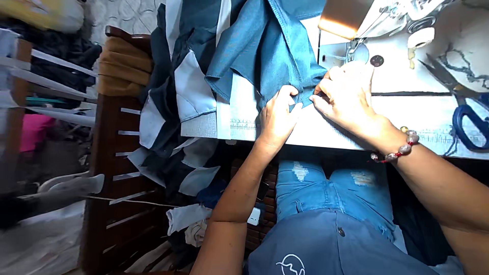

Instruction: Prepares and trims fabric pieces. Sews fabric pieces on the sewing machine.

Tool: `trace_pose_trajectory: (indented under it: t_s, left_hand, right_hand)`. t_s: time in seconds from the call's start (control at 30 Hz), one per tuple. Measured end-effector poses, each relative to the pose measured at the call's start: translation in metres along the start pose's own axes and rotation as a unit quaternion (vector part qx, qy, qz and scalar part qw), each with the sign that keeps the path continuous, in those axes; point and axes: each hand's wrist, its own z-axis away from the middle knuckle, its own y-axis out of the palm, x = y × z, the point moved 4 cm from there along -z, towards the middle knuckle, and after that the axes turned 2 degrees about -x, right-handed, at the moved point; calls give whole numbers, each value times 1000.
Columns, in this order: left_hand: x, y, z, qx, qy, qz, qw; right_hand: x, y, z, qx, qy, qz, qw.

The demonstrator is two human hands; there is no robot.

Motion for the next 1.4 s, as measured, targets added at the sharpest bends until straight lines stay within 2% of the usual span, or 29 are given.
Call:
trace_pose_trajectory:
  t_s: [0.13,0.2,0.3,0.4,0.47,0.53,0.63,0.8,0.9,1.0,1.2,1.4]
  left_hand:
    - [3,-7,7,-2,0,-16,1000]
    - [4,-6,10,-5,30,-32,999]
    - [3,-4,12,-17,137,-101,985]
    - [-3,-1,9,-12,273,-176,946]
    - [-6,3,3,10,311,-178,934]
    - [-5,4,-4,33,298,-143,943]
    - [3,5,-9,9,264,-92,960]
    - [11,5,-8,-28,240,-54,969]
    - [11,5,-7,-36,228,-39,972]
    - [11,3,-7,-36,214,-26,976]
    - [13,3,-2,-67,255,-40,964]
    - [13,4,-3,-56,233,-41,970]
  right_hand:
    - [14,10,-1,-52,-111,-17,992]
    - [19,10,-1,-33,-148,-17,988]
    - [12,10,-5,6,-146,-40,988]
    - [3,9,-13,24,-123,-49,991]
    - [-2,11,-20,33,-115,-48,992]
    - [-11,12,-25,27,-120,-51,991]
    - [-25,8,-26,20,-137,-44,989]
    - [-22,0,-13,-31,-235,-19,971]
    - [-18,0,-12,-68,-266,13,961]
    - [-17,1,-14,-91,-265,28,960]
    - [-18,3,-14,-56,-246,5,968]
    - [-24,2,-14,-47,-219,1,975]
